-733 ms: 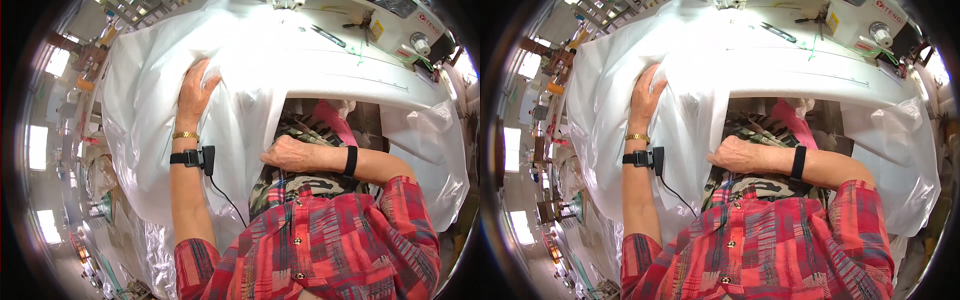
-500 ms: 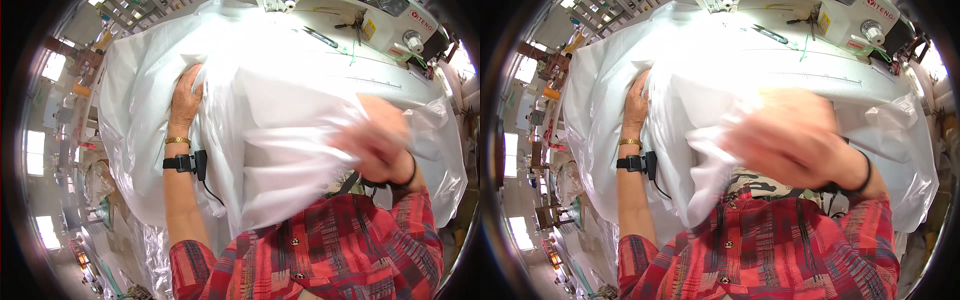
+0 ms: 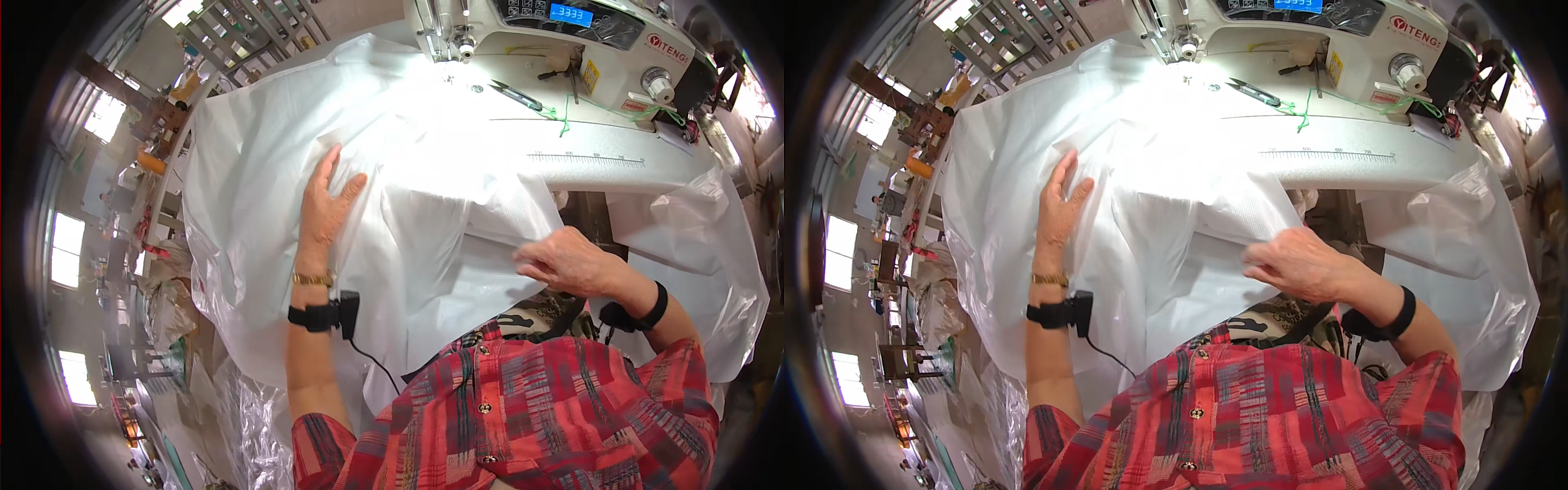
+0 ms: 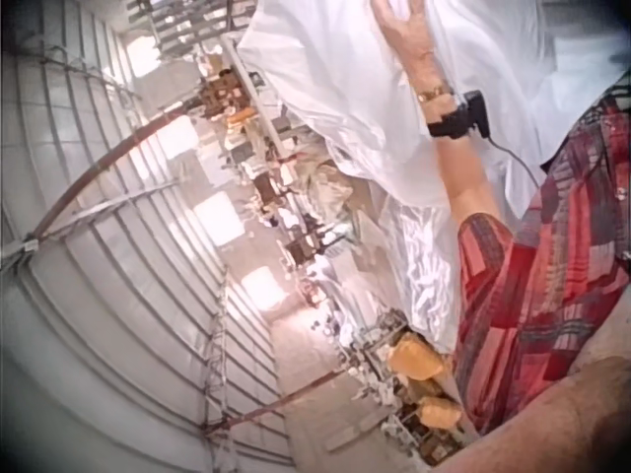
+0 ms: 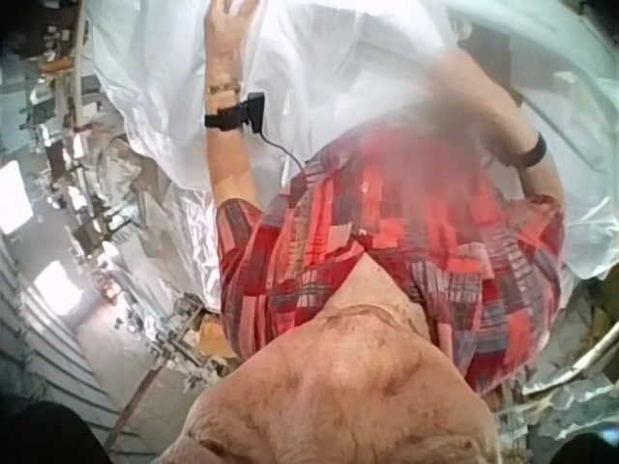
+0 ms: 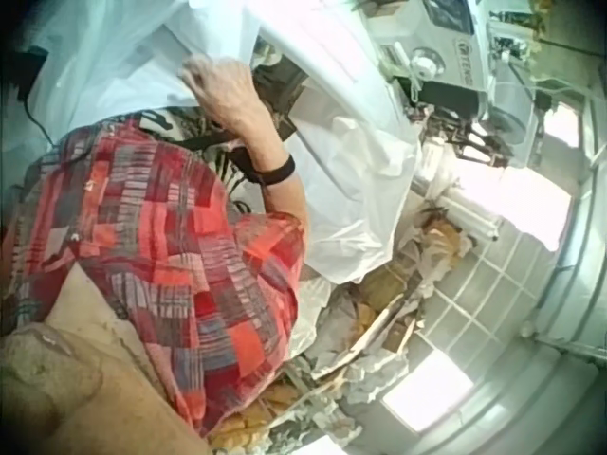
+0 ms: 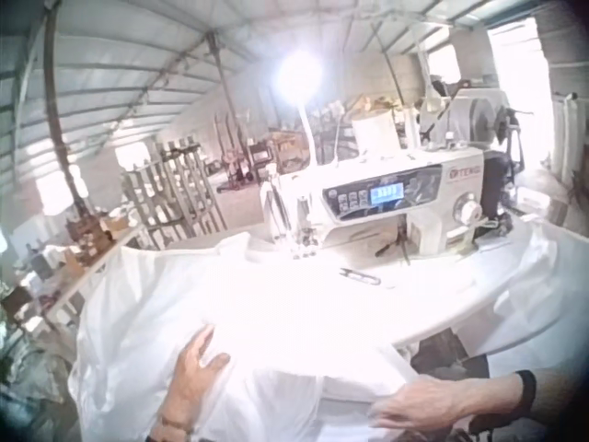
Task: Sewing large white plastic sheets together using an industrial sewing machine in a workshop environment.
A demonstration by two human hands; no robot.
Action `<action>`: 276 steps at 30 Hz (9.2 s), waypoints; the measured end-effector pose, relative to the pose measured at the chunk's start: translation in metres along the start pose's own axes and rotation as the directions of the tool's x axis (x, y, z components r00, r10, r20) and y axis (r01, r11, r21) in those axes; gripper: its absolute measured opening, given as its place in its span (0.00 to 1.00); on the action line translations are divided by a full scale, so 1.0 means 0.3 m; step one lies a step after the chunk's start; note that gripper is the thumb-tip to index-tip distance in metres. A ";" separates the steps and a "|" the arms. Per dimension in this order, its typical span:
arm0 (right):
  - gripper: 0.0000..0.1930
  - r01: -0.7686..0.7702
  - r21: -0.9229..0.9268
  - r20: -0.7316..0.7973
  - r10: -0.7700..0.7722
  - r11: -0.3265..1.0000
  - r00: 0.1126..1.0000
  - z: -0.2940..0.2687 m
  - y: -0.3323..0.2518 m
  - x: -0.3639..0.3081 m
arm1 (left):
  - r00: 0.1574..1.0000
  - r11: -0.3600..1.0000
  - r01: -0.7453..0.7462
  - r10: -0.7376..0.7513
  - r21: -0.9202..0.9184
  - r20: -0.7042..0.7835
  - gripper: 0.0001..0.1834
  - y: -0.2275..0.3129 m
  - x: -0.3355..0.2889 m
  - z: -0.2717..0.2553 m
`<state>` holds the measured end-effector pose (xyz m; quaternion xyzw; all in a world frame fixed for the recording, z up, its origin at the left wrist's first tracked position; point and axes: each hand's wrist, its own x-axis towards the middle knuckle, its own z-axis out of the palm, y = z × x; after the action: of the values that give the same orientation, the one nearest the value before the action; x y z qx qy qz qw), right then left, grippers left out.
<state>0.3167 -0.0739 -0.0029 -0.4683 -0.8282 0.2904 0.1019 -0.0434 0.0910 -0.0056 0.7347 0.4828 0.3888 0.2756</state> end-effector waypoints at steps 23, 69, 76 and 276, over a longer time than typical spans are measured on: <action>0.27 0.052 0.674 -0.060 -0.015 0.737 0.998 0.516 -0.348 0.803 | 0.931 0.926 -0.180 0.270 0.332 -0.247 0.16 0.466 -0.253 -0.261; 0.06 0.538 0.126 -0.015 -0.540 0.834 0.841 0.118 -0.323 0.103 | 0.863 0.919 0.294 -0.137 -0.263 0.486 0.06 0.306 -0.556 0.165; 0.07 0.648 0.049 -0.018 -0.648 0.760 0.761 0.144 -0.324 0.138 | 0.870 0.808 0.415 -0.216 -0.419 0.444 0.10 0.303 -0.570 0.166; 0.19 -0.005 -0.447 -0.485 -0.239 0.894 0.841 -0.224 0.162 0.667 | 0.866 0.877 -0.471 0.439 0.095 0.240 0.09 0.240 -0.369 0.236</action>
<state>0.2731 0.1381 0.0029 -0.4877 -0.8388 -0.0471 0.2374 0.0260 -0.0409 -0.0220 0.8835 0.2915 0.3252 0.1695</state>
